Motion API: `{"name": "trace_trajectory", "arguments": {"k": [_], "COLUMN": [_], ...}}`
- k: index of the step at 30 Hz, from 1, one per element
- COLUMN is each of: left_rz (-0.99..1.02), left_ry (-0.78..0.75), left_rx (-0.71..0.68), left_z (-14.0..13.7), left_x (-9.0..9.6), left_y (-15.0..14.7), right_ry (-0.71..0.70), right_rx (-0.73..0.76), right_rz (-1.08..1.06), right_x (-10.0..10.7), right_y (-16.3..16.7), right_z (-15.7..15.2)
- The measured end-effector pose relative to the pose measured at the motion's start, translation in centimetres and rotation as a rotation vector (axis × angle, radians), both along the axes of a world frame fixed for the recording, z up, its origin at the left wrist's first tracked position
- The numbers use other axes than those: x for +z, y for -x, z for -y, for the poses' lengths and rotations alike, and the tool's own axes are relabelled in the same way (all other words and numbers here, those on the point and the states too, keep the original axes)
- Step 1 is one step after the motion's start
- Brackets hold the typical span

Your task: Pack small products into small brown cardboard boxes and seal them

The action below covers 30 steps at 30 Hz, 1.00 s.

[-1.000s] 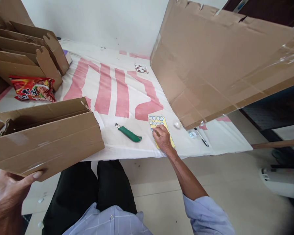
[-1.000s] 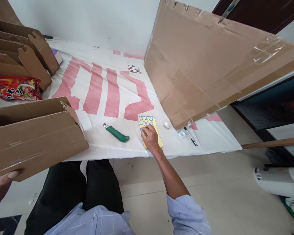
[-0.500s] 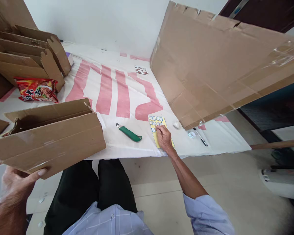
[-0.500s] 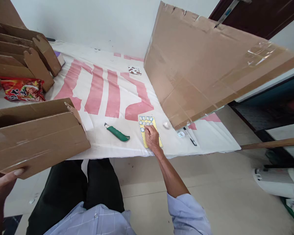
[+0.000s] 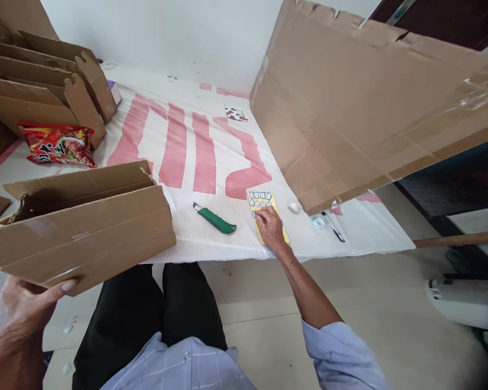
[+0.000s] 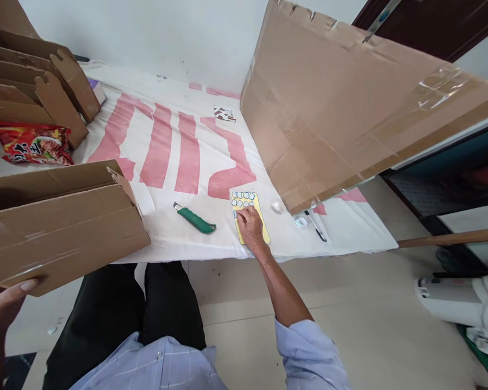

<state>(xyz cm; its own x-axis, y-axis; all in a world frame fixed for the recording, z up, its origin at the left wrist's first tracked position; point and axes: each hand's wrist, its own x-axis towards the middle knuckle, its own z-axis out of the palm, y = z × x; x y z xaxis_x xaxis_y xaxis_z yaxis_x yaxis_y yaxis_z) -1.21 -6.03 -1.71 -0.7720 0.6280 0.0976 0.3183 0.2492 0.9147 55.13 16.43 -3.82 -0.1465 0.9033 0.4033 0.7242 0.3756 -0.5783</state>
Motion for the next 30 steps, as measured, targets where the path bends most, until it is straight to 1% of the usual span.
{"name": "trace_trajectory", "arguments": {"k": [3,8,10,13,16,21,24,30], "left_rz": [0.111,0.192,0.202,0.208,0.198,0.210,0.228,0.236], "left_ry": [0.030,0.084,0.087,0.052,0.071,0.032,0.049,0.030], "left_rx": [0.034,0.107,0.101,0.077,0.074,0.037,0.045,0.035], "left_z": [-0.1,-0.7,-0.7,-0.6,-0.5,-0.6,-0.7,-0.7], "left_x": [0.6,1.9,1.8,1.4,1.0,1.4,1.8,2.0], "left_y": [-0.6,-1.5,-1.5,-1.1,-0.9,-1.4,-1.7,-1.7], "right_ry": [0.007,0.020,0.041,0.072,0.089,0.031,0.009,0.018], "right_rx": [0.004,-0.020,-0.031,-0.044,-0.050,-0.069,-0.087,-0.056], "right_rz": [0.004,-0.010,-0.015,-0.009,-0.014,-0.097,-0.133,-0.096], "right_x": [0.0,-0.1,-0.1,0.0,0.1,0.2,0.2,0.5], "right_y": [0.0,0.1,0.1,0.2,0.3,0.4,0.2,0.4], "right_z": [0.0,0.0,-0.1,-0.3,-0.2,0.2,0.2,0.2]}}
